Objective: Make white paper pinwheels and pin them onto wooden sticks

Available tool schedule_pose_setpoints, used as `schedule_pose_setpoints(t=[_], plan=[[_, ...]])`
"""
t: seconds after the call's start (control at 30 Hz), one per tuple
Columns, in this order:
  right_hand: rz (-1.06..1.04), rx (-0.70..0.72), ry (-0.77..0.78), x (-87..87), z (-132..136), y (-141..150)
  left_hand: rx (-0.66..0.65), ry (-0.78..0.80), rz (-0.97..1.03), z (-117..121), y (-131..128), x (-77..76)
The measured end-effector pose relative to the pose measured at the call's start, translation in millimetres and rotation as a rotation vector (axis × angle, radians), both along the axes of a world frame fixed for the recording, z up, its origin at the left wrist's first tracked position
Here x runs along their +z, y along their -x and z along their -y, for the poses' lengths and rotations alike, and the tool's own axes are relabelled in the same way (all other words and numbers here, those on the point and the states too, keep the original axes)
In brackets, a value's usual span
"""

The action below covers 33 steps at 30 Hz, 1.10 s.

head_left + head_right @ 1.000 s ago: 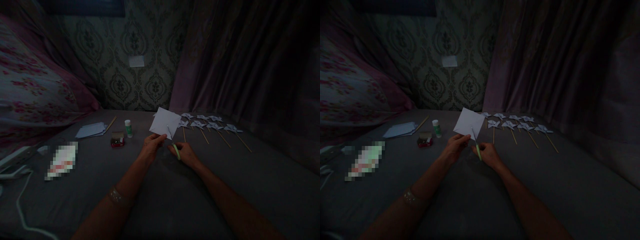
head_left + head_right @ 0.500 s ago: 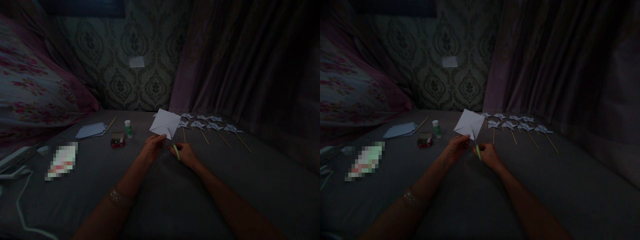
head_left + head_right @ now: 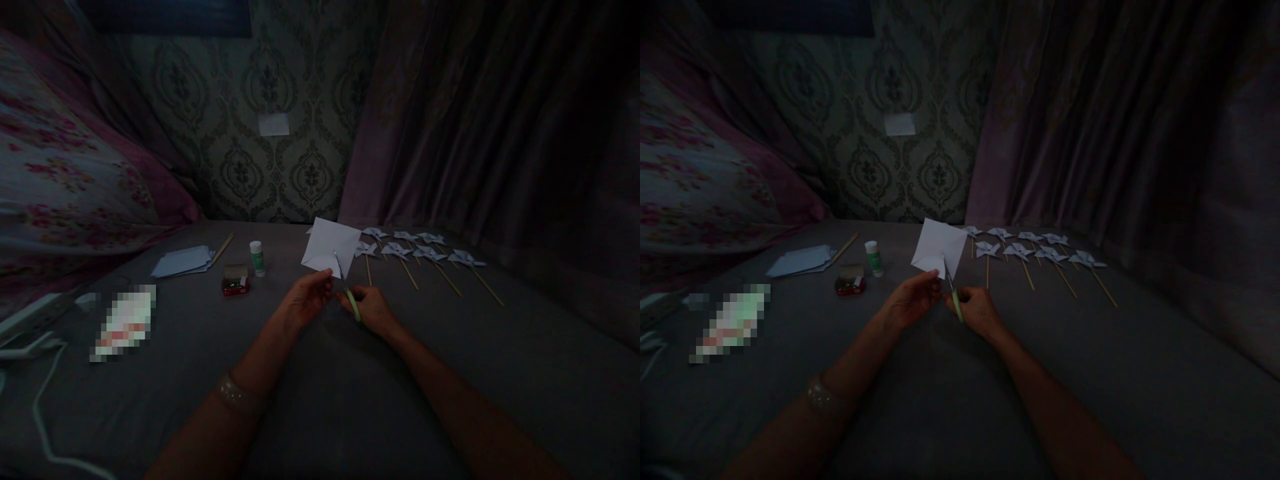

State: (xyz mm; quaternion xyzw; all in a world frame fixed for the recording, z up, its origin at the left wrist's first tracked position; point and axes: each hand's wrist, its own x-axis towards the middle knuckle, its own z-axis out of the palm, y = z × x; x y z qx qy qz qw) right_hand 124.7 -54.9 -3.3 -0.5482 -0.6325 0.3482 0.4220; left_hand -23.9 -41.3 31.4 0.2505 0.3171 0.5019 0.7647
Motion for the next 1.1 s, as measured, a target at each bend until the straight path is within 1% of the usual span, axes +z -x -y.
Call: schedule_pose_setpoints(t=[0.33, 0.53, 0.63, 0.7, 0.8, 0.9, 1.0, 1.1], plan=[[0.037, -0.017, 0.008, 1.8, 0, 0, -0.052, 0.017, 0.083, -2, 2, -1.6], [0.035, -0.013, 0.004, -2.4, -2, -1, -0.049, 0.035, 0.078, -2, 3, 0.2], [0.036, -0.006, 0.020, -3.2, -3, -2, -0.040, 0.016, 0.044, -3, 2, -1.7], [0.070, 0.033, 0.036, -0.7, -2, -3, 0.016, -0.031, -0.017, -5, 1, -5.4], [0.199, 0.113, 0.062, 5.5, 0, -6, 0.175, -0.129, -0.137, -12, 2, -14.0], [0.337, 0.163, 0.098, 11.1, 3, -13, 0.302, -0.165, -0.242, -20, 7, -22.8], [0.399, 0.172, 0.167, 14.9, 7, -25, 0.356, -0.156, -0.311, -26, 14, -29.7], [0.453, 0.106, 0.250, 16.6, 14, -45, 0.353, -0.166, -0.387, -30, 17, -34.4]])
